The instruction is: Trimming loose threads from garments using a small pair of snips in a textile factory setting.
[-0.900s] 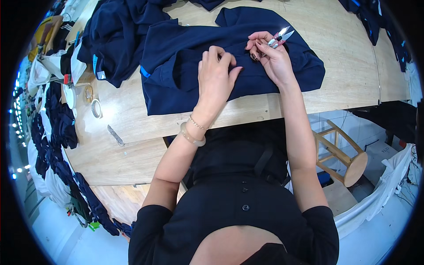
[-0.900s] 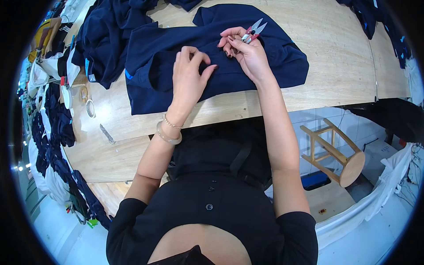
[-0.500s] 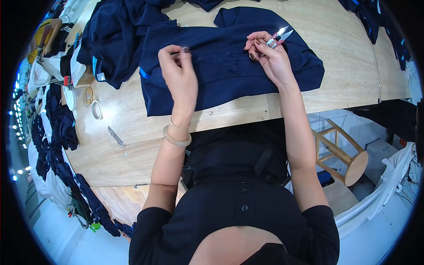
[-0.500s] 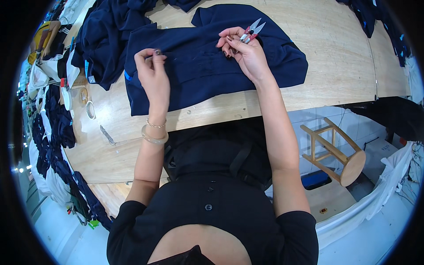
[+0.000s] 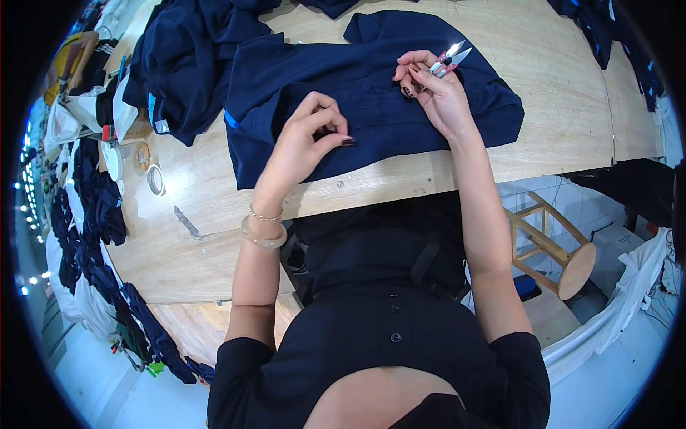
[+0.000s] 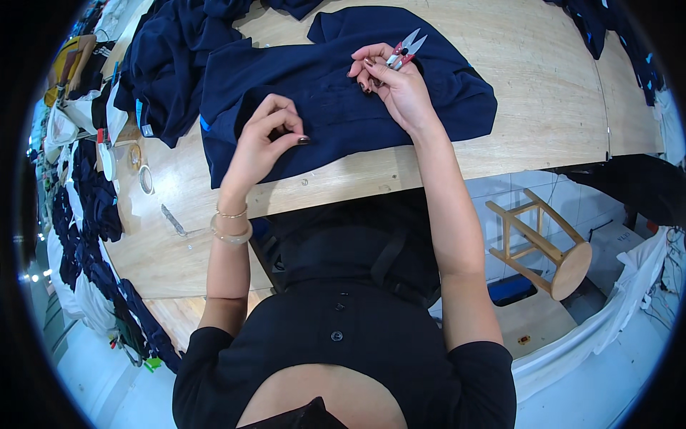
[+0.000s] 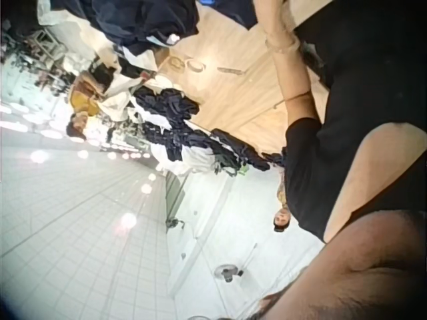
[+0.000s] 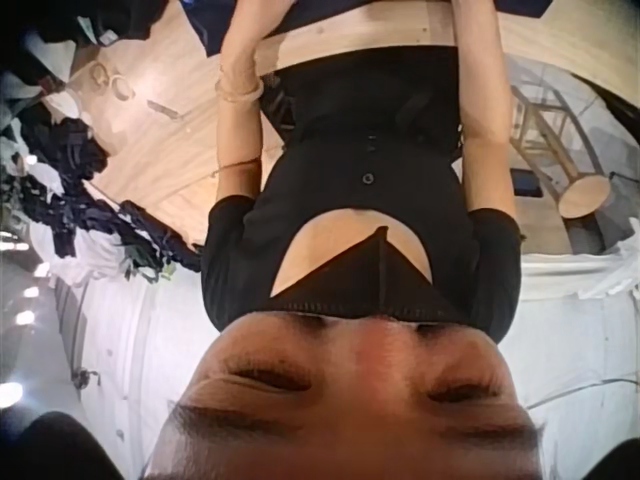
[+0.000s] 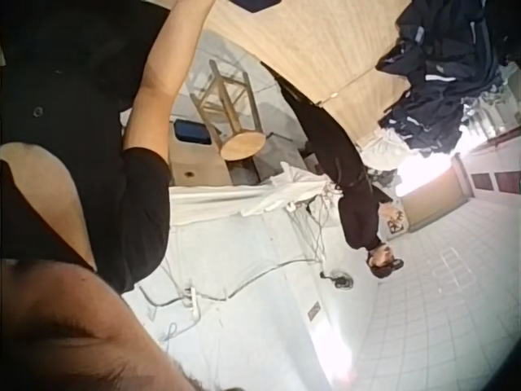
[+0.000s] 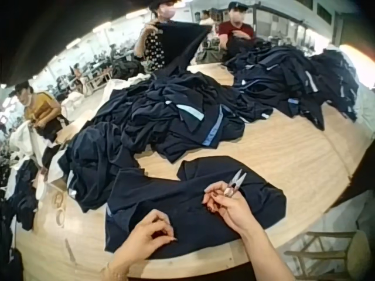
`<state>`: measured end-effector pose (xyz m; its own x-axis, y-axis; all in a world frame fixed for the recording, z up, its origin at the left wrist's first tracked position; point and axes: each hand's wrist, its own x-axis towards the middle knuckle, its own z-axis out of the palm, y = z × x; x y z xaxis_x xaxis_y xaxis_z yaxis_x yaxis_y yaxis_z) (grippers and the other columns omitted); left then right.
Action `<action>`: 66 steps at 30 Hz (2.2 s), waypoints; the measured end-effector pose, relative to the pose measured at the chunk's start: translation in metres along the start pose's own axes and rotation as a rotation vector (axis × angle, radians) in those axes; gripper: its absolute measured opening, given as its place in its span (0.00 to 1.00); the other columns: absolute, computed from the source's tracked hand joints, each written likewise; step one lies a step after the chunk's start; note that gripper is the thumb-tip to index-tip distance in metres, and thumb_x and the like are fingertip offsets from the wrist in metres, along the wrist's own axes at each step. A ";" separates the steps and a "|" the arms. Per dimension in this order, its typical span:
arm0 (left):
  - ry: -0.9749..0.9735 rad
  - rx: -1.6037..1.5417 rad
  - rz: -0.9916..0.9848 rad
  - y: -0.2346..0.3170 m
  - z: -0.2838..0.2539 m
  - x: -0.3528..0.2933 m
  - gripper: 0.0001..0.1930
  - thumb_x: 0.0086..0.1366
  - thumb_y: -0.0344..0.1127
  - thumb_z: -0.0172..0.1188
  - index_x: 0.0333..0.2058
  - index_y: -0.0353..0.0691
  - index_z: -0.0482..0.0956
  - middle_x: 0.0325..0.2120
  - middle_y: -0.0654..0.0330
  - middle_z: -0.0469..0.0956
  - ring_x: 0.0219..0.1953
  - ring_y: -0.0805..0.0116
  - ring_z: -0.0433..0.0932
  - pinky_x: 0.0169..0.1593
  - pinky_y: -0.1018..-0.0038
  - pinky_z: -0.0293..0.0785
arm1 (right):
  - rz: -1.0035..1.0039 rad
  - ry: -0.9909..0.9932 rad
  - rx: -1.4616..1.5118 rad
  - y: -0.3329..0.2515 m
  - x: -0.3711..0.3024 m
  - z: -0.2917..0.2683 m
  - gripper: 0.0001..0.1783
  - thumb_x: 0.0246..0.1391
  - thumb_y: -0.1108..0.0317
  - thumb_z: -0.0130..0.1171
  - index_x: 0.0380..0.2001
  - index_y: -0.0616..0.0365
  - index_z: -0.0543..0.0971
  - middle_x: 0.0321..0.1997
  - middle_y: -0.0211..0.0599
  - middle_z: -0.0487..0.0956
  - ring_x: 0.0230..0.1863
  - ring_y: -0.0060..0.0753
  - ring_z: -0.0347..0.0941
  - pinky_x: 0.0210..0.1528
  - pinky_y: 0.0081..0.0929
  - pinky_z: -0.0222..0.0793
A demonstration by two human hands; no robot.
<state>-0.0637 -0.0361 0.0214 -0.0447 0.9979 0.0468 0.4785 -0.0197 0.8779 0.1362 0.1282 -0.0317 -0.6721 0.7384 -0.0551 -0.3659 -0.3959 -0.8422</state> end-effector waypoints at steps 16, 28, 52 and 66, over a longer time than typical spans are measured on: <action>0.100 0.481 0.220 0.001 0.066 0.030 0.15 0.48 0.32 0.72 0.36 0.42 0.80 0.42 0.58 0.69 0.42 0.59 0.70 0.44 0.66 0.70 | 0.005 -0.002 0.018 0.000 0.001 0.000 0.09 0.65 0.74 0.50 0.45 0.64 0.76 0.36 0.39 0.80 0.32 0.21 0.72 0.37 0.17 0.67; 0.589 -0.095 -0.049 -0.028 0.014 0.021 0.05 0.60 0.20 0.64 0.29 0.31 0.76 0.32 0.62 0.73 0.27 0.77 0.72 0.32 0.82 0.69 | 0.006 0.002 0.002 -0.001 0.002 0.000 0.09 0.65 0.74 0.50 0.43 0.64 0.78 0.35 0.40 0.81 0.32 0.21 0.73 0.37 0.17 0.67; 0.683 0.024 -0.107 0.000 0.014 0.008 0.03 0.65 0.21 0.57 0.35 0.33 0.73 0.29 0.59 0.73 0.30 0.71 0.76 0.36 0.77 0.73 | 0.009 0.000 -0.003 -0.003 0.001 0.002 0.09 0.65 0.74 0.49 0.44 0.64 0.77 0.36 0.40 0.81 0.32 0.21 0.72 0.37 0.17 0.67; 0.273 0.064 -0.185 0.007 0.049 0.029 0.07 0.55 0.25 0.68 0.29 0.32 0.77 0.32 0.56 0.72 0.29 0.65 0.73 0.35 0.70 0.72 | 0.008 0.010 0.029 0.000 0.001 0.000 0.09 0.64 0.74 0.50 0.44 0.65 0.77 0.36 0.40 0.80 0.32 0.21 0.72 0.37 0.17 0.67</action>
<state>-0.0183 -0.0042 0.0055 -0.3656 0.9305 0.0228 0.4936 0.1730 0.8523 0.1361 0.1289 -0.0320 -0.6686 0.7406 -0.0676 -0.3789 -0.4174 -0.8259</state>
